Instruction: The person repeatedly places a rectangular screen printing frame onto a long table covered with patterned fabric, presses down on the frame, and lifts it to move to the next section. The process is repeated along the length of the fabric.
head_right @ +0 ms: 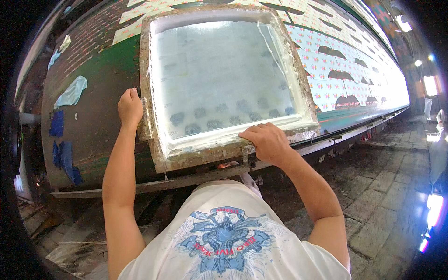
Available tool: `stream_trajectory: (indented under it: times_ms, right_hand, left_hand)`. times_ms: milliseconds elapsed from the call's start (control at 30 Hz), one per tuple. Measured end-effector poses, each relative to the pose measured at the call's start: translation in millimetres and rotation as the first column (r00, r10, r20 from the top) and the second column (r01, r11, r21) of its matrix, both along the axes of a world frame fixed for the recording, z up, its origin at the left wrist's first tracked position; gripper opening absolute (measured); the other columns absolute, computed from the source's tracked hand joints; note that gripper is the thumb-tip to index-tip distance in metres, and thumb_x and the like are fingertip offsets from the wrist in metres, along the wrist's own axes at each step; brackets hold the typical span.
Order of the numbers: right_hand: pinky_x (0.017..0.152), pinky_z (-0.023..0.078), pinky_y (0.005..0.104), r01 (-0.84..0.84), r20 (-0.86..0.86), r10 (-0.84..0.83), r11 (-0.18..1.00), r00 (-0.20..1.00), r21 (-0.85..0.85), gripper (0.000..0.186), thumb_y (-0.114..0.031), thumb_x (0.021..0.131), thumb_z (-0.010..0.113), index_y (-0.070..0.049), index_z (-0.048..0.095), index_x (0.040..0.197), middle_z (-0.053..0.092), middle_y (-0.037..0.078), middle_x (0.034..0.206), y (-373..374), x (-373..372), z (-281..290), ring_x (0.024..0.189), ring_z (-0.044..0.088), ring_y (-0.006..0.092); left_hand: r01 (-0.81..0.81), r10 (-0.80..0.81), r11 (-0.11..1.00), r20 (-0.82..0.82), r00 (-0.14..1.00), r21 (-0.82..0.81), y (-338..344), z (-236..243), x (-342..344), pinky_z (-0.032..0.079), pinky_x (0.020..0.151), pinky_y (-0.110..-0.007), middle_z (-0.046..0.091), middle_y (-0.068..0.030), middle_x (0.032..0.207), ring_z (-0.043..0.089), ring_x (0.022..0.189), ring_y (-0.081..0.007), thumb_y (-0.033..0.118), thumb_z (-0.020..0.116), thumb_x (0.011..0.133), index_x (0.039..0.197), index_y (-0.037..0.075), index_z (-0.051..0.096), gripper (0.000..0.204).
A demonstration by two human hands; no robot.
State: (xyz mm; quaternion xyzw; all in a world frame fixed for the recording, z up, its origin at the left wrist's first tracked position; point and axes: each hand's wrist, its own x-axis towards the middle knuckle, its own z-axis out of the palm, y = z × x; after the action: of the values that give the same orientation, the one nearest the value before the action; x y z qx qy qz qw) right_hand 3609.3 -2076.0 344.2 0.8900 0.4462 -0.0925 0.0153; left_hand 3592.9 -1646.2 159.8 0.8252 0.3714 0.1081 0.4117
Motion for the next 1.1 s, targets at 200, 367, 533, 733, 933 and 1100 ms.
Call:
stream_trajectory:
  times_ms: [200,367,533,733,933,1100]
  right_hand:
    - [0.096,0.057,0.0442,-0.063,0.144,0.048,0.993,0.988,0.103,0.056,0.005,0.074,0.073,-0.011,0.076,0.127,0.076,0.006,0.122,12.7,-4.8,-17.7,0.111,0.074,0.0297]
    - [0.094,0.054,0.0452,-0.138,0.278,0.094,0.98,0.956,0.142,0.045,0.001,0.083,0.07,-0.009,0.073,0.126,0.074,0.01,0.119,43.1,53.3,-31.4,0.109,0.073,0.03]
    - [0.093,0.057,0.0451,-0.165,0.318,0.11,0.975,0.942,0.15,0.039,0.002,0.088,0.067,-0.009,0.076,0.124,0.076,0.011,0.114,93.1,153.1,-35.1,0.105,0.074,0.031]
    - [0.092,0.059,0.0444,-0.189,0.359,0.127,0.971,0.925,0.144,0.038,0.001,0.088,0.067,-0.013,0.077,0.121,0.077,0.012,0.111,157.2,281.2,-34.8,0.105,0.074,0.0317]
    - [0.098,0.058,0.0496,-0.149,0.315,0.111,0.984,0.943,0.098,0.045,0.002,0.089,0.064,-0.017,0.077,0.127,0.077,0.01,0.118,210.2,387.8,-29.3,0.114,0.074,0.0349]
    - [0.096,0.059,0.0478,-0.158,0.37,0.105,0.981,0.923,0.115,0.047,0.002,0.089,0.065,-0.019,0.077,0.129,0.076,0.008,0.119,227.7,429.0,-32.1,0.112,0.074,0.0333]
  left_hand:
    - [0.02,-0.024,0.97,0.012,1.0,0.241,1.4,-10.8,-3.5,0.042,0.117,-0.055,0.059,-0.018,0.147,0.054,0.139,-0.0398,0.033,0.048,0.115,0.151,0.01,0.061,0.045]
    - [-0.017,0.026,0.973,-0.039,0.999,0.231,1.6,-13.1,-4.3,0.037,0.121,-0.058,0.057,-0.0189,0.149,0.049,0.143,-0.0407,0.038,0.053,0.112,0.153,0.008,0.059,0.051]
    - [-0.061,0.073,0.967,-0.041,0.996,0.246,-0.8,-1.2,-4.6,0.036,0.122,-0.058,0.056,-0.0184,0.151,0.049,0.144,-0.0405,0.039,0.057,0.11,0.153,0.007,0.058,0.053]
    - [-0.1,0.124,0.955,-0.068,0.99,0.281,-3.2,6.6,-7.9,0.035,0.122,-0.059,0.054,-0.0195,0.151,0.047,0.144,-0.0407,0.036,0.061,0.109,0.154,0.003,0.057,0.056]
    - [-0.151,0.186,0.949,-0.107,0.977,0.277,-6.8,20.7,-5.7,0.035,0.122,-0.056,0.054,-0.0194,0.151,0.046,0.145,-0.04,0.032,0.065,0.107,0.154,0.002,0.056,0.057]
    - [-0.171,0.216,0.94,-0.13,0.968,0.295,-6.9,27.7,-3.0,0.037,0.121,-0.055,0.055,-0.0189,0.149,0.048,0.144,-0.04,0.03,0.067,0.105,0.152,0.003,0.057,0.056]
